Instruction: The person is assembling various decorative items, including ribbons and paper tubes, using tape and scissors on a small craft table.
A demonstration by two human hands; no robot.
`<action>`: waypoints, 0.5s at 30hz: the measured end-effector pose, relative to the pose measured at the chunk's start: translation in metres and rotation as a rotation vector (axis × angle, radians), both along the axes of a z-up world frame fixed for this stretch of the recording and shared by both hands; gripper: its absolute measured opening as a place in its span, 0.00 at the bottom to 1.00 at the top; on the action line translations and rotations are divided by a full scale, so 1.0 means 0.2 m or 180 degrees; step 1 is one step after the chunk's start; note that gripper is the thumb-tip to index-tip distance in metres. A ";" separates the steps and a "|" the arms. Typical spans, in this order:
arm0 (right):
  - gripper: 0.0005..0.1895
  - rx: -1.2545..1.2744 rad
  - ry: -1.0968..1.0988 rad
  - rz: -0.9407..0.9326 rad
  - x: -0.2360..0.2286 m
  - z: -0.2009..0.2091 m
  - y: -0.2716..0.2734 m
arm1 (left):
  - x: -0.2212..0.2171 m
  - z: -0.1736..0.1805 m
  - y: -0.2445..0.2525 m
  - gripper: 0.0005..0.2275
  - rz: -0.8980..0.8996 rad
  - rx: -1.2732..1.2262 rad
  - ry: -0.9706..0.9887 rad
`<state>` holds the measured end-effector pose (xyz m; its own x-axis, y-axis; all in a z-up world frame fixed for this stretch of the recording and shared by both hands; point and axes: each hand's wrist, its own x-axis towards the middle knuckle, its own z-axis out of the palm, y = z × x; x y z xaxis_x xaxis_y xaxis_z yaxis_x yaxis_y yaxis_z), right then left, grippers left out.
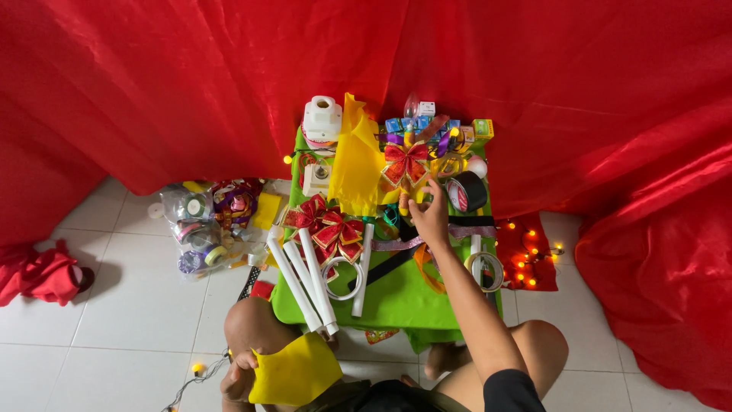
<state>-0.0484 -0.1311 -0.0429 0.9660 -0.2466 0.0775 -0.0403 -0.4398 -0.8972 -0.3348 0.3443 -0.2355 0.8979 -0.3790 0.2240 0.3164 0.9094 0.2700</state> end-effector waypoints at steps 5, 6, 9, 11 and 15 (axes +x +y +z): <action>0.23 0.0224 -0.0220 0.0153 -0.31 -0.08 0.01 | -0.01 -0.02 -0.04 0.16 0.0138 -0.0089 -0.0133; 0.17 0.0554 -0.0009 0.0409 -0.39 -0.08 0.02 | -0.01 -0.02 -0.05 0.16 0.0234 -0.0030 -0.0165; 0.17 0.0471 0.0906 0.1248 -0.64 -0.05 0.05 | 0.03 0.19 -0.17 0.16 -0.0217 -0.0207 -0.0363; 0.15 0.0718 0.1136 0.1555 -0.81 0.02 0.06 | 0.13 0.40 -0.32 0.16 -0.0223 -0.0092 -0.0567; 0.16 0.1779 0.2001 0.2259 -1.12 -0.01 0.04 | 0.26 0.71 -0.59 0.17 -0.0565 0.0139 -0.1000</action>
<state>-0.2721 -0.1237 -0.0444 0.7300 0.5334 -0.4274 -0.4583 -0.0820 -0.8850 -0.2819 0.2268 -0.0937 0.7071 -0.5381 0.4587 0.3638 0.8331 0.4167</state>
